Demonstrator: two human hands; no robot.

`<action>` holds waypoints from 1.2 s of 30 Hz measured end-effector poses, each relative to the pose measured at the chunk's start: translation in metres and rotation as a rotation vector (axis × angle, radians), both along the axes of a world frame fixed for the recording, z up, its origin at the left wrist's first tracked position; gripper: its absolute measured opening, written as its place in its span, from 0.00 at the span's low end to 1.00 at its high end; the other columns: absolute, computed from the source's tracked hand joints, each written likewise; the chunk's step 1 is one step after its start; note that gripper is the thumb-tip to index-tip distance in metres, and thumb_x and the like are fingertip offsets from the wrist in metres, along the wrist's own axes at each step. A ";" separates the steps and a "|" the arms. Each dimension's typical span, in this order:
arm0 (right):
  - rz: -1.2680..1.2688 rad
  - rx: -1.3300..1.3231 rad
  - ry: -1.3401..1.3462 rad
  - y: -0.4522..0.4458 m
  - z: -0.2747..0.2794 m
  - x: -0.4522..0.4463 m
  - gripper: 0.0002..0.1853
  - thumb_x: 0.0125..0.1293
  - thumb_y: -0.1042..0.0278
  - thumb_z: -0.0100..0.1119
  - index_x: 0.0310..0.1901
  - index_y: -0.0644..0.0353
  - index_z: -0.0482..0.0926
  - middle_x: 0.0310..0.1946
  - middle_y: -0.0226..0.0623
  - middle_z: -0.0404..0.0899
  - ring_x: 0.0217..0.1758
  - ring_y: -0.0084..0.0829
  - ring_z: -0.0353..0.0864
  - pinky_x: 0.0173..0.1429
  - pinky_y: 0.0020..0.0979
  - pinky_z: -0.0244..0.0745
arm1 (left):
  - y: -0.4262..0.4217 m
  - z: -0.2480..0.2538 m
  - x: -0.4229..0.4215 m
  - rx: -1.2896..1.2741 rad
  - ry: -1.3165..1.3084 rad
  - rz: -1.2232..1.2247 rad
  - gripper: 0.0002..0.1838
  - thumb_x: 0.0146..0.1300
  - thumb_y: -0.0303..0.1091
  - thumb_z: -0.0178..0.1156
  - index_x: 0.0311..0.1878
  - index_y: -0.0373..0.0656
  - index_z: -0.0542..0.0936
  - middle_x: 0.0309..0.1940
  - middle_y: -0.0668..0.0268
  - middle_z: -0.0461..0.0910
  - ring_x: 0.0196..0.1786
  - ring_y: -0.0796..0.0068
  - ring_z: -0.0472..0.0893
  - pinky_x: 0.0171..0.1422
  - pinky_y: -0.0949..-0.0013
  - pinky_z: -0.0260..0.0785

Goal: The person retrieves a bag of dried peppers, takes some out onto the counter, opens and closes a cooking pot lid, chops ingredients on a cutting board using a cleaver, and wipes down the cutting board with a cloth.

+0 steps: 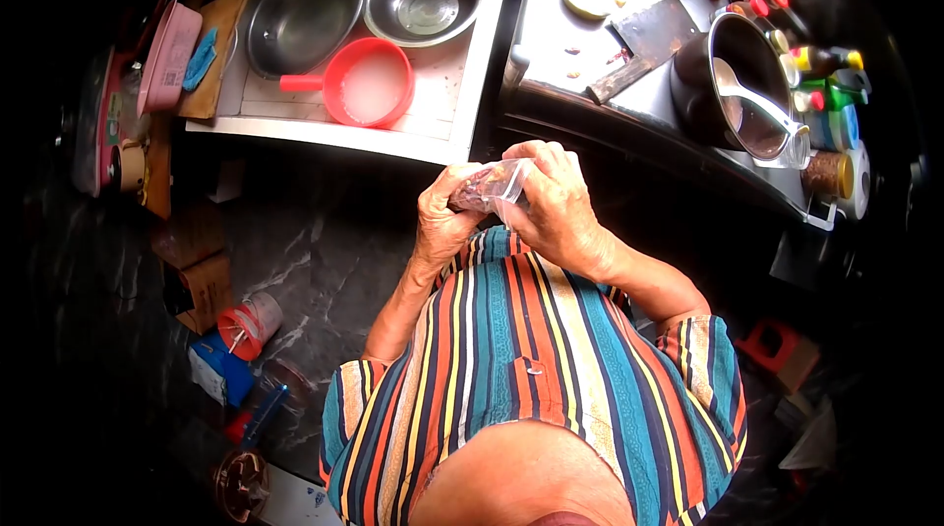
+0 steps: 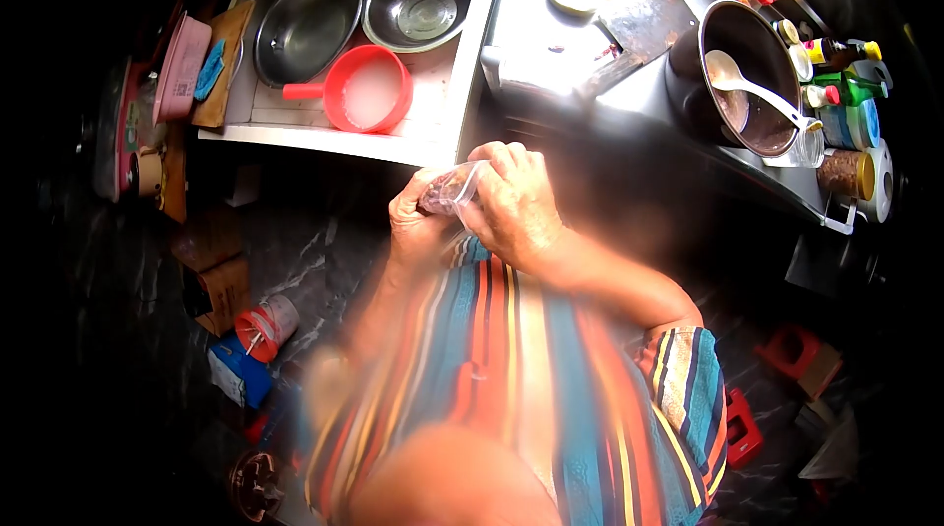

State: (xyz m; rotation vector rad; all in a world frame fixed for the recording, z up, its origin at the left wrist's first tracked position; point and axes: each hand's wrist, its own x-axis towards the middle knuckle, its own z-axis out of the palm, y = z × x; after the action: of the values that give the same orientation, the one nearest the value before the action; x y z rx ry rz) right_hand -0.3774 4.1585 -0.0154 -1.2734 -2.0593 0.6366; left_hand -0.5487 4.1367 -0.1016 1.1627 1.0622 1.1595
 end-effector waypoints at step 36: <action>-0.208 -0.654 0.957 0.020 -0.037 0.061 0.05 0.63 0.72 0.64 0.33 0.63 0.79 0.49 0.34 0.78 0.51 0.25 0.75 0.60 0.29 0.68 | 0.031 -0.016 0.042 -0.164 -0.163 -0.077 0.20 0.55 0.21 0.69 0.53 0.39 0.78 0.43 0.69 0.83 0.47 0.82 0.79 0.54 0.75 0.73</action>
State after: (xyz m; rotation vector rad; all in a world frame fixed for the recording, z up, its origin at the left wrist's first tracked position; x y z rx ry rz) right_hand -0.3162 4.1785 -0.0521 -1.1329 -0.9391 1.5290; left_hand -0.5071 4.1679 -0.1173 0.9564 0.9609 1.0673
